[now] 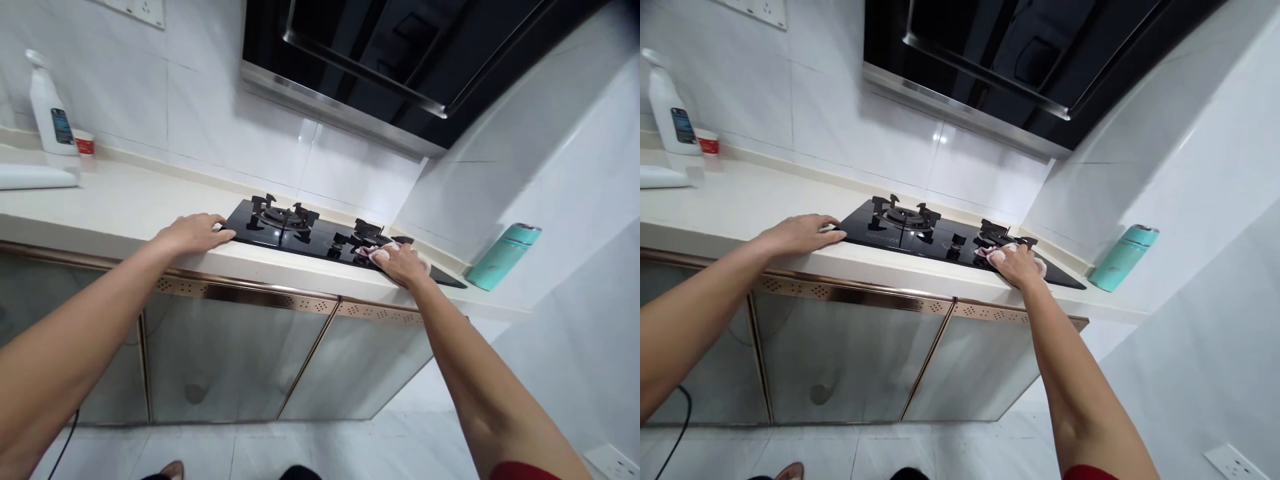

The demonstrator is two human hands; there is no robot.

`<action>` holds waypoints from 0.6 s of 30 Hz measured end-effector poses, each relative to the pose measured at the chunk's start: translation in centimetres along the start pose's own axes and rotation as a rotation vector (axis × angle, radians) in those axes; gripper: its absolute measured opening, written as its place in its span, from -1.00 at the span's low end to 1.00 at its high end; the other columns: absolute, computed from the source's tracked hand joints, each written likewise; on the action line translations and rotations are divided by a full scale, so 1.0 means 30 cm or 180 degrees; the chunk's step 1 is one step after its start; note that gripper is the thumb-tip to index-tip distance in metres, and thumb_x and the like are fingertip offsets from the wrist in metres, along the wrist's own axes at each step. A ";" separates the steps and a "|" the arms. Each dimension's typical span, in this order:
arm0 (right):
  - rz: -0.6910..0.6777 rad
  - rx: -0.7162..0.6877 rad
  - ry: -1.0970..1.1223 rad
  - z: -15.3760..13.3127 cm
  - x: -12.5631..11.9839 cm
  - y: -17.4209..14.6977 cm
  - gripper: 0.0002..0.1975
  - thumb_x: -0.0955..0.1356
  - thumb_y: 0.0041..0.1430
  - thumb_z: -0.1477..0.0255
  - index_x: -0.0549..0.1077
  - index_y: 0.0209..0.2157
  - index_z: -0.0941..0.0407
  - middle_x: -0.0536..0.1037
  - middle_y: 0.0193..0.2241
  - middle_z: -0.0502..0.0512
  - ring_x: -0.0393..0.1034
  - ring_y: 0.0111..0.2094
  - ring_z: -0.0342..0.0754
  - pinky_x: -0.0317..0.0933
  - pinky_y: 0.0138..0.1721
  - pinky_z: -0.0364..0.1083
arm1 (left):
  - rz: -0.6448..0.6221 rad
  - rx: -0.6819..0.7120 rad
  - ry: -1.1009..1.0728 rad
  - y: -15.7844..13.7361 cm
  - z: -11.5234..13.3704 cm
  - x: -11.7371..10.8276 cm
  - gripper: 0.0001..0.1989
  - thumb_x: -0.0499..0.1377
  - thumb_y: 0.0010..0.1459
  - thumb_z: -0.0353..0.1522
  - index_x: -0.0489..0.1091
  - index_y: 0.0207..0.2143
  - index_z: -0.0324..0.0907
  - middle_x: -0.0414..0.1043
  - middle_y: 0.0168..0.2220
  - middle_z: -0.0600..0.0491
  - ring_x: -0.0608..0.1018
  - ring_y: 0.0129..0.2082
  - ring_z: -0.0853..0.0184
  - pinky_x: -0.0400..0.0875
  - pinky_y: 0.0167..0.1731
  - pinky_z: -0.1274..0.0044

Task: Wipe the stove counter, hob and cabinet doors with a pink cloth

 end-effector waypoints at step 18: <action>0.0666 -0.1791 0.1233 -0.989 -0.245 -0.450 -0.46 0.19 0.38 -0.07 0.46 0.21 -0.16 0.32 0.14 0.20 0.24 0.13 0.17 0.26 0.11 0.15 | 0.0035 0.0206 -0.0071 0.011 -0.012 0.006 -0.32 -0.26 0.38 0.03 0.44 0.17 -0.09 0.47 0.22 -0.11 0.49 0.18 0.00 0.35 0.13 0.24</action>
Point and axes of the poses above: each hand's wrist, its own y-axis towards the middle knuckle, its own x-axis out of the palm, z = x × y, the point moved 8 cm from there along y, towards the middle knuckle
